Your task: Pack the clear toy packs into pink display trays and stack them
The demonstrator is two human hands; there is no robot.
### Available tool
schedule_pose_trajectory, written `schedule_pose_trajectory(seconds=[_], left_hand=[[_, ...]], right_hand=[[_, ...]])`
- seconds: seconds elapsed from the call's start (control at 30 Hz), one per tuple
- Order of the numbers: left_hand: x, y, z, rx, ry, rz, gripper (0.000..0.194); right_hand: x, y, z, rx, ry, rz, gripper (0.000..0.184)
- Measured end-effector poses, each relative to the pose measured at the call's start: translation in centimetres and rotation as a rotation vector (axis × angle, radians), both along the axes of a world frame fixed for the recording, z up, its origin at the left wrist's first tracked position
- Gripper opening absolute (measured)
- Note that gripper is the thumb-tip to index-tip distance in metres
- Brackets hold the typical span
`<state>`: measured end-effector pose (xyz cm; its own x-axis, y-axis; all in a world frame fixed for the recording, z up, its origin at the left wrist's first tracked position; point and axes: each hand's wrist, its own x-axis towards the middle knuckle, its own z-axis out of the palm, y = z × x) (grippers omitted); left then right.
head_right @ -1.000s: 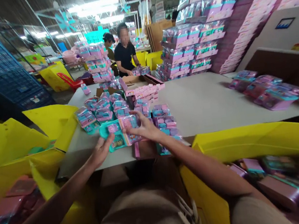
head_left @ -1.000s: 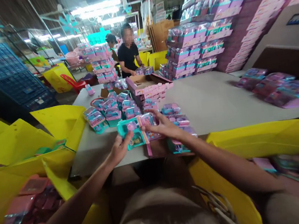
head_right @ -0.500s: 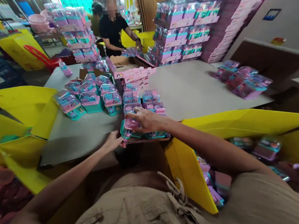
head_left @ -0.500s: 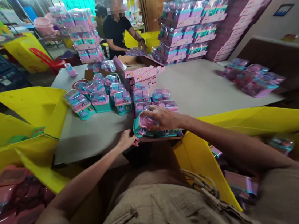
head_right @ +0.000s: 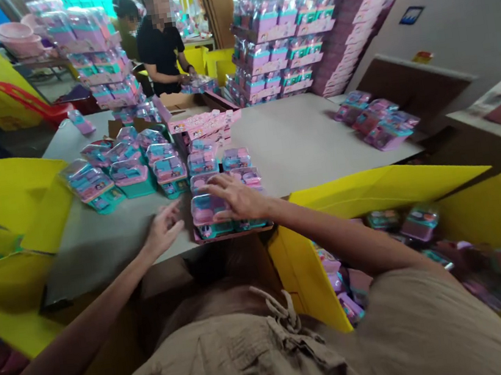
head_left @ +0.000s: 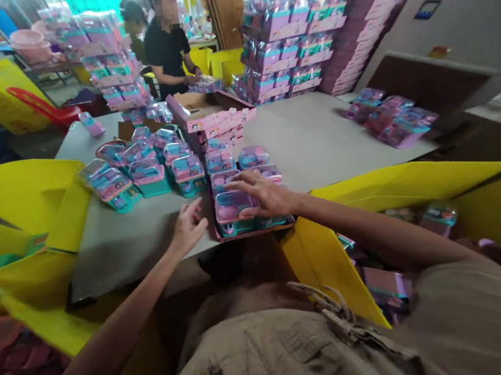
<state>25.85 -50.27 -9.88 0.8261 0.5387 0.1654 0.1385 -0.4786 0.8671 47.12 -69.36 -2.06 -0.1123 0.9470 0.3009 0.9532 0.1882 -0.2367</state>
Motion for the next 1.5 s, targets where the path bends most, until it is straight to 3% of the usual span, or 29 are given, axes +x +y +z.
schedule_pose_trajectory(seconds=[0.1,0.2,0.33,0.5,0.67,0.8,0.9,0.97,1.07,1.13,1.23,1.33,1.5], left_hand=[[1.4,-0.5,3.3,0.497,-0.159,-0.166,0.061],[3.9,-1.8,4.5,0.780,-0.037,-0.401,0.080],[5.9,-1.9,4.0,0.961,0.084,-0.442,0.080],[6.1,-0.9,3.7,1.052,0.065,-0.493,0.075],[6.4,-2.0,4.0,1.042,0.115,-0.484,0.076],[5.1,-1.6,4.2,0.949,-0.084,-0.433,0.075],[5.5,0.1,3.8,0.635,-0.242,-0.181,0.076],[6.9,0.9,3.3,0.327,-0.219,-0.009,0.075],[9.4,1.2,2.2,-0.067,-0.058,0.087,0.074],[10.4,1.2,1.4,-0.165,0.010,0.078,0.073],[11.5,2.4,1.2,-0.043,-0.062,0.072,0.078],[13.5,4.8,2.0,0.141,-0.105,0.065,0.085],[18.0,6.6,2.0,0.314,0.136,-0.132,0.080]], right_hand=[[2.4,-3.8,-0.7,0.118,-0.023,-0.120,0.071],[3.6,-6.0,-2.9,0.041,-0.223,-0.186,0.086],[5.0,-6.4,-5.8,0.055,-0.337,-0.178,0.088],[6.6,-6.1,-6.8,0.115,-0.246,-0.127,0.082],[5.6,-5.7,-6.9,0.117,-0.152,-0.120,0.083],[5.6,-6.1,-6.4,0.271,0.068,-0.203,0.083],[7.8,-5.5,-5.8,0.399,0.413,-0.461,0.080],[9.3,-4.2,-5.4,0.342,0.649,-0.596,0.087],[10.3,-1.9,-5.6,0.186,0.837,-0.585,0.101],[10.4,-0.9,-6.0,0.112,0.851,-0.508,0.103],[11.4,-0.2,-6.2,0.065,0.795,-0.536,0.104],[14.0,1.1,-5.7,0.053,0.679,-0.581,0.100],[16.8,4.9,-6.3,-0.051,0.646,-0.463,0.098]])
